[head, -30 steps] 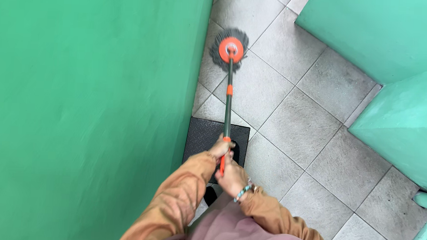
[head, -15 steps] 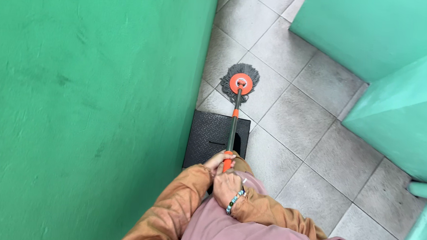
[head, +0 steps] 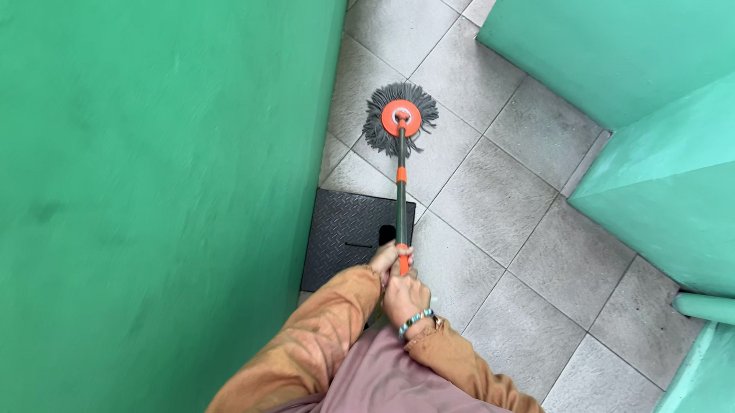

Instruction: The person is mopping the tiled floor of a narrow hallway using a rotating microfiber mop.

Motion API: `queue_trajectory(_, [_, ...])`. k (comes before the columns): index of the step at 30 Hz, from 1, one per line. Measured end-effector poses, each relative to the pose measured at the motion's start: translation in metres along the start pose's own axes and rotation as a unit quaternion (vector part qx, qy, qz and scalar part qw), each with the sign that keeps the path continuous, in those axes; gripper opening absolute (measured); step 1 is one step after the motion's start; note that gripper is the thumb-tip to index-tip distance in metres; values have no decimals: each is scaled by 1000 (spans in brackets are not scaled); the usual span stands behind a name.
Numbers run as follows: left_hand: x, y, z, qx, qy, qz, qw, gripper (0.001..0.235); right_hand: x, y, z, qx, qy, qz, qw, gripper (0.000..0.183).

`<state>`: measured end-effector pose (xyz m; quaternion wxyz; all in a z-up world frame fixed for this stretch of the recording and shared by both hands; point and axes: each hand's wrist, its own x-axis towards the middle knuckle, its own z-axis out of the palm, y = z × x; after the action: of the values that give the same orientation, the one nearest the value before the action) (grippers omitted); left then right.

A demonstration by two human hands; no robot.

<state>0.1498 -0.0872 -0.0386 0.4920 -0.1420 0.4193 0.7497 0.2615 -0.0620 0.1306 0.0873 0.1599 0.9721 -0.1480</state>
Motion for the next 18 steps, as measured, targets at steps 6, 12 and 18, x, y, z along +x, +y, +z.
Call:
queue_trajectory(6, [70,62,10,41,102,87,990,18,101,34,-5,5,-15,61,998,73])
queue_trajectory(12, [124,99,22,82,122,-13,989,37,177,33,-42,131,-21,108,985,63])
queue_trajectory(18, [110,118,-12,95,63,29,993,32,192,49,-34,397,-66,20,915,53])
